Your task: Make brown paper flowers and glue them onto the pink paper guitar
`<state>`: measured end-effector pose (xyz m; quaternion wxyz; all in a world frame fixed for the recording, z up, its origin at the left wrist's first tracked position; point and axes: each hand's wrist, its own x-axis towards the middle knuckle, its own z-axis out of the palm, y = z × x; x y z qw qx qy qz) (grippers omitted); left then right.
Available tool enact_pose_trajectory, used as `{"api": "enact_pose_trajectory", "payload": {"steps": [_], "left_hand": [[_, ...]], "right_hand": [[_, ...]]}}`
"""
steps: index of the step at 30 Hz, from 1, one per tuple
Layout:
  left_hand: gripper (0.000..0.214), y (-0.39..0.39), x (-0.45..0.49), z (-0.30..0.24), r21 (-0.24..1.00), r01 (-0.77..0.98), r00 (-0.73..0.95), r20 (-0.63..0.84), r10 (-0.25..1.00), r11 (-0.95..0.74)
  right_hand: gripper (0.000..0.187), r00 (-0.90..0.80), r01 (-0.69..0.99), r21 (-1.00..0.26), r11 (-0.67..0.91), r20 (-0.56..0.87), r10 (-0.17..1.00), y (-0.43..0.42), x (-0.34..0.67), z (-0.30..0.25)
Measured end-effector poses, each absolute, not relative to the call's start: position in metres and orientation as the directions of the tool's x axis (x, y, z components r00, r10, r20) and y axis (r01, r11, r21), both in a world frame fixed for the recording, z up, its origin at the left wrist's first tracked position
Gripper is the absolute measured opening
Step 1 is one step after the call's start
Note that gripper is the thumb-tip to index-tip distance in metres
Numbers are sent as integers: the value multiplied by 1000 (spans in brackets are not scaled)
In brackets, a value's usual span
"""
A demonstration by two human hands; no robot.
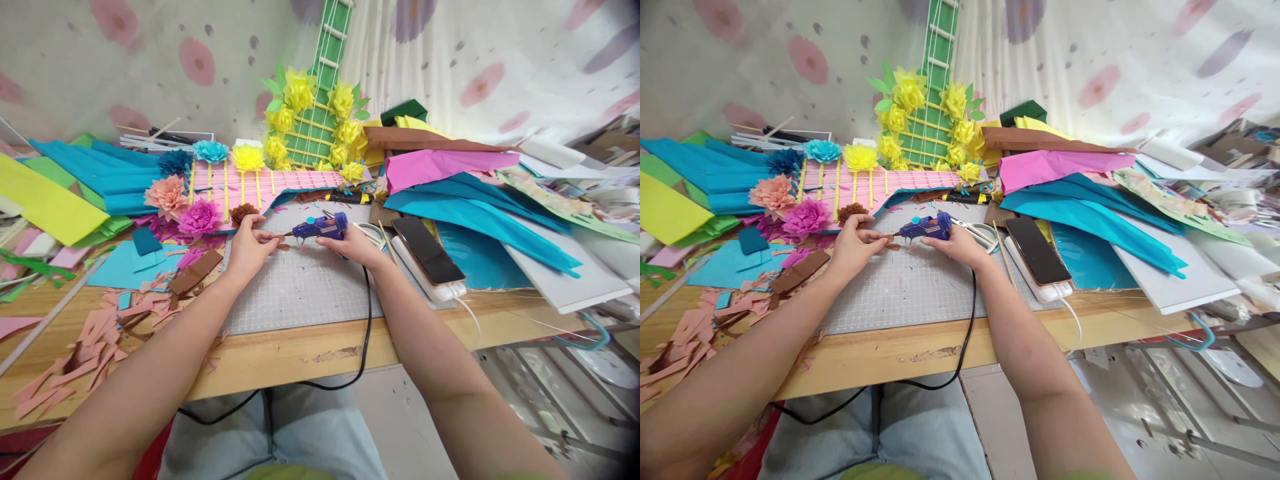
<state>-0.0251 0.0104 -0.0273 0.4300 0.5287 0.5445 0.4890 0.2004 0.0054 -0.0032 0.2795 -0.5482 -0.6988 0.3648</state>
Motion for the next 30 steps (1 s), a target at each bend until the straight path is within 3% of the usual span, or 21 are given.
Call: {"api": "enact_pose_trajectory", "payload": {"steps": [10,16,20,23,30], "left_hand": [[49,7,-25,-24,987,155,-57,56,997,-47],[46,9,-25,-26,986,74,25,150,988,-151],[43,15,-33,-19,936,99,-113,347,931,-337],[41,18,-46,-6,894,145,-246,448,859,-425],[36,36,-92,12,873,222,-491,485,724,-435]], "right_hand": [[36,-170,518,-850,97,9,985,8,202,-7],[40,41,452,-892,9,31,999,13,196,-14],[42,209,525,-849,-56,64,976,17,191,-19],[47,237,616,-784,-74,95,967,17,191,-21],[51,237,746,-653,-133,73,969,16,187,-16]]}}
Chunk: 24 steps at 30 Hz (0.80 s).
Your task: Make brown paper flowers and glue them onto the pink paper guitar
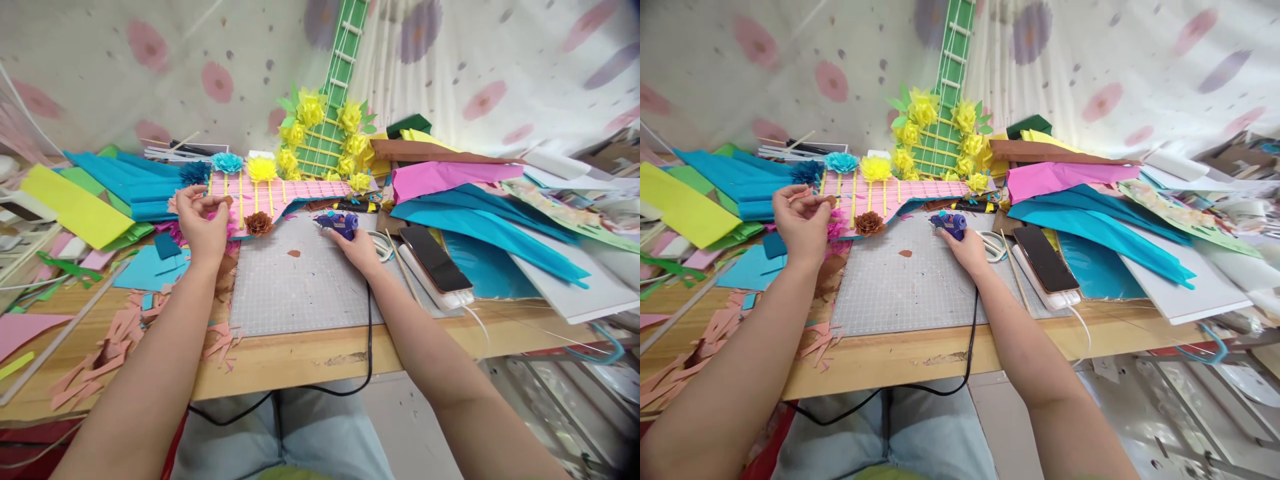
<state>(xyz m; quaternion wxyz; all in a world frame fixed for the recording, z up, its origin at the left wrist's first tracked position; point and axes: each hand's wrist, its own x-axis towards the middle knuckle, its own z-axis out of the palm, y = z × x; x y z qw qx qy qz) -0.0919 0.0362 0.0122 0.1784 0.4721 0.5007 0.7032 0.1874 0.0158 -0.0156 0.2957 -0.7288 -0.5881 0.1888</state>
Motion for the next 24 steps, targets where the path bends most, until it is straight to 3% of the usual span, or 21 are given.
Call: {"api": "enact_pose_trajectory", "payload": {"steps": [2,5,8,11,13,16,20,24], "left_hand": [[36,41,-101,11,871,232,-513,487,707,-432],[40,44,-109,9,910,226,-465,415,782,-348],[50,42,-112,9,936,231,-423,341,839,-264],[60,41,-113,9,947,240,-416,297,859,-212],[66,41,-113,9,952,237,-405,277,871,-193],[70,41,-115,9,954,223,-397,277,875,-201],[68,40,-118,9,952,205,-386,291,875,-226],[58,39,-120,9,943,252,-414,306,857,-215]], "right_hand": [[51,229,750,-647,-134,63,971,15,187,-17],[56,216,714,-697,-65,131,967,15,189,-21],[65,278,674,-731,108,386,880,12,192,-21],[58,320,748,-620,238,651,688,4,187,-11],[50,253,794,-528,302,738,626,-3,174,-2],[45,51,781,-454,428,730,682,-5,139,11],[52,-225,701,-434,566,618,753,13,81,18],[62,-342,684,-446,577,502,794,39,34,14]]}}
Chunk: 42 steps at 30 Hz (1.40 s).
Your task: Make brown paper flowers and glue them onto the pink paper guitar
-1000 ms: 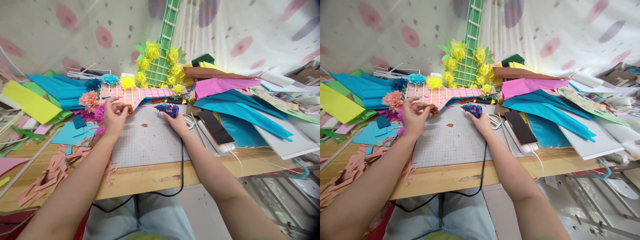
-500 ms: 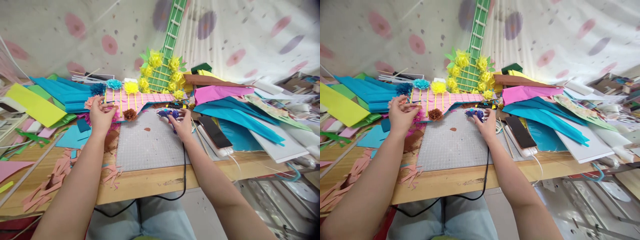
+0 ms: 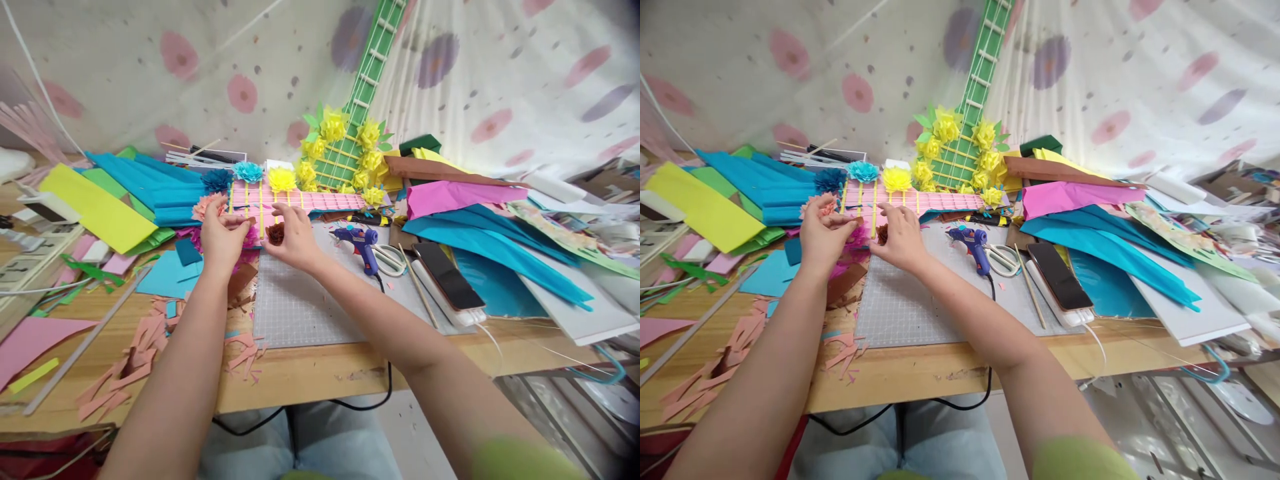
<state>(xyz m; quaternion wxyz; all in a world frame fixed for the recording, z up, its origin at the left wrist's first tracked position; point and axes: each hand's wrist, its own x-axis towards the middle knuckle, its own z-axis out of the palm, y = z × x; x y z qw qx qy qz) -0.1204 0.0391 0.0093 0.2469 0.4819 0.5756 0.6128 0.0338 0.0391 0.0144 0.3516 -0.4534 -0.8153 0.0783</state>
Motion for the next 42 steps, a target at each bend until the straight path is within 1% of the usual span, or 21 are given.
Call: {"api": "enact_pose_trajectory", "payload": {"steps": [4,8,13,17,23,28,34,37,42], "left_hand": [[50,38,-120,8,936,306,-438,302,847,-176],[49,36,-117,7,928,355,-446,275,852,-113],[46,35,-114,8,913,398,-425,267,865,-87],[45,32,-110,12,898,435,-383,253,889,-68],[45,21,-100,22,834,543,-294,302,907,-101],[44,20,-96,19,833,552,-275,235,932,-47],[40,26,-95,13,792,609,-302,166,939,56],[38,29,-94,13,764,638,-300,135,944,94],[41,31,-91,19,715,680,-308,73,949,166]], "right_hand": [[66,-348,706,-457,541,441,827,54,12,2],[65,-316,712,-461,530,464,828,59,9,-9],[57,-305,712,-455,535,486,819,59,11,-14],[53,-266,682,-517,518,484,834,57,18,-12],[45,-222,581,-651,489,451,864,57,30,-16],[42,-187,518,-719,464,434,881,57,33,-21],[41,-208,516,-723,460,415,886,59,33,-21],[39,-211,501,-723,476,432,877,58,33,-20],[39,-214,479,-723,498,454,865,58,34,-18]]}}
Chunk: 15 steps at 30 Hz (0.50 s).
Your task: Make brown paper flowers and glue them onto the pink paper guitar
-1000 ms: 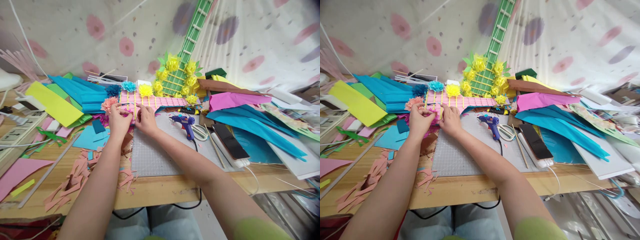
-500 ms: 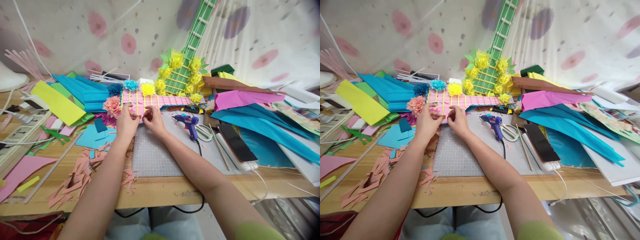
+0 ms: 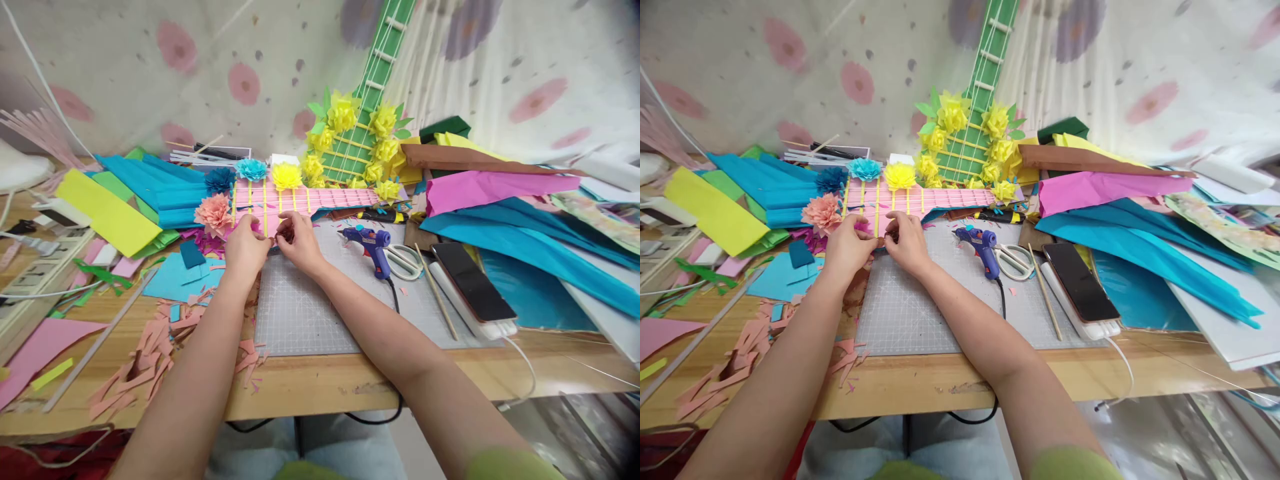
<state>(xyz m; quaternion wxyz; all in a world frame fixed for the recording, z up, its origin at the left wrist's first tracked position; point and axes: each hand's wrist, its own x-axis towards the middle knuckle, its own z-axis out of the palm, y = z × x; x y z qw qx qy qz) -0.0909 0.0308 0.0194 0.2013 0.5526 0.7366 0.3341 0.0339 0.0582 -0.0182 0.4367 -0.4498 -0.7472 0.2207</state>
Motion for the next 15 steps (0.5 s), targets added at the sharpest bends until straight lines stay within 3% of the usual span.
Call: {"api": "enact_pose_trajectory", "payload": {"steps": [6,15], "left_hand": [[44,32,-90,20,700,682,-324,28,946,213],[43,30,-86,17,818,530,-319,-53,946,224]], "right_hand": [[39,-230,474,-715,514,463,856,60,35,-20],[38,-228,473,-701,535,489,842,60,35,-20]]}}
